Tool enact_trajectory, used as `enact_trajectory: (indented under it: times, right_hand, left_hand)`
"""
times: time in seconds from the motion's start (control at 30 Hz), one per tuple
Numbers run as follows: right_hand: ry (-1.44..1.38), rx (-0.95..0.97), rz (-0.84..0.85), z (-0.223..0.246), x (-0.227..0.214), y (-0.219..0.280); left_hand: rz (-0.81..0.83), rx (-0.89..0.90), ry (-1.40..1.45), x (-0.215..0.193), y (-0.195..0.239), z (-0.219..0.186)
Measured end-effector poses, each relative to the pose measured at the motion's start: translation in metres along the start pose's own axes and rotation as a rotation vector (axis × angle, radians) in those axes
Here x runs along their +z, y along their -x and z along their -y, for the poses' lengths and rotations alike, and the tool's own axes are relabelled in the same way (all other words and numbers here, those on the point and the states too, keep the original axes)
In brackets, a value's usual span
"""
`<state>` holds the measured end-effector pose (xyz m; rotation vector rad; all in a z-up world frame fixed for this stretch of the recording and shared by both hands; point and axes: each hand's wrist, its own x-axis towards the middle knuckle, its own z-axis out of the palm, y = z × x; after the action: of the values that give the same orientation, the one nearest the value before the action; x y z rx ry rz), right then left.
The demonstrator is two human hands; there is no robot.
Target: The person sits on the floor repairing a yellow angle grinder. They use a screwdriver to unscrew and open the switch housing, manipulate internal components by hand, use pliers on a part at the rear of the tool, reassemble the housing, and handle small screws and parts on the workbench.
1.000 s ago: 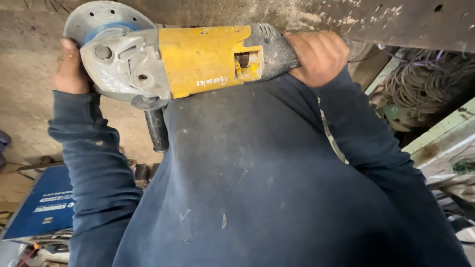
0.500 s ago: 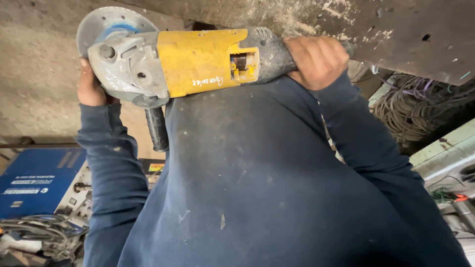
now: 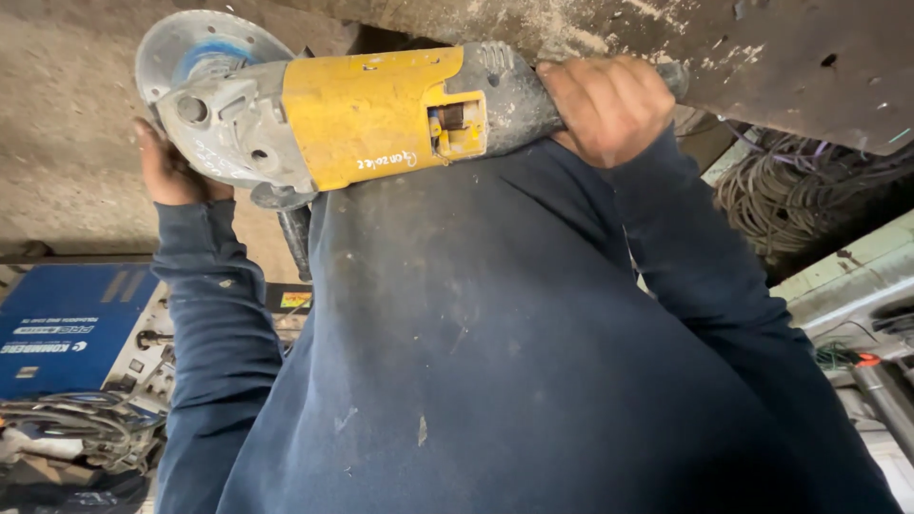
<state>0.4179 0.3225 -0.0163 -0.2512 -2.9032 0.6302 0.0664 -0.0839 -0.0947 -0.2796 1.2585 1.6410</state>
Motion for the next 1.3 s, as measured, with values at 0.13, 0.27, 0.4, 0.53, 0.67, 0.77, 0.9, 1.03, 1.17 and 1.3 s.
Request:
enact_trajectory:
  times: [0.13,0.27,0.4,0.53,0.67,0.77,0.9,1.03,1.17,1.3]
  right_hand:
    - [0.003,0.023,0.025,0.005,-0.002,0.001]
    - [0.001,0.039,0.024,0.005,0.001,0.003]
    - [-0.006,0.041,0.038,0.006,0.001,0.003]
    - [0.009,0.037,0.034,0.007,0.002,0.005]
    - [0.017,0.051,0.039,0.007,0.004,0.007]
    - [0.037,0.063,0.064,0.009,0.003,0.007]
    - [0.049,0.07,0.042,0.01,0.004,0.006]
    - [0.046,0.063,0.032,0.01,0.005,0.007]
    - [0.071,0.059,0.035,0.01,0.006,0.009]
    - [0.086,0.053,0.031,0.011,0.006,0.008]
  left_hand:
    - [0.035,-0.03,0.001,-0.009,-0.014,-0.008]
    - [0.091,0.008,-0.107,-0.021,-0.03,-0.012]
    - [0.007,0.056,-0.191,-0.022,-0.034,-0.014]
    - [-0.086,0.098,-0.246,-0.032,-0.033,-0.014]
    - [-0.094,0.052,-0.264,-0.08,-0.027,-0.007]
    - [-0.067,0.02,-0.229,-0.117,-0.024,0.001]
    - [-0.027,0.01,-0.221,-0.063,-0.023,-0.022]
    - [0.039,0.048,-0.241,-0.072,-0.03,-0.02]
    - [0.089,0.131,-0.223,-0.109,-0.047,0.001]
    - [0.048,0.116,-0.23,-0.096,-0.046,-0.003]
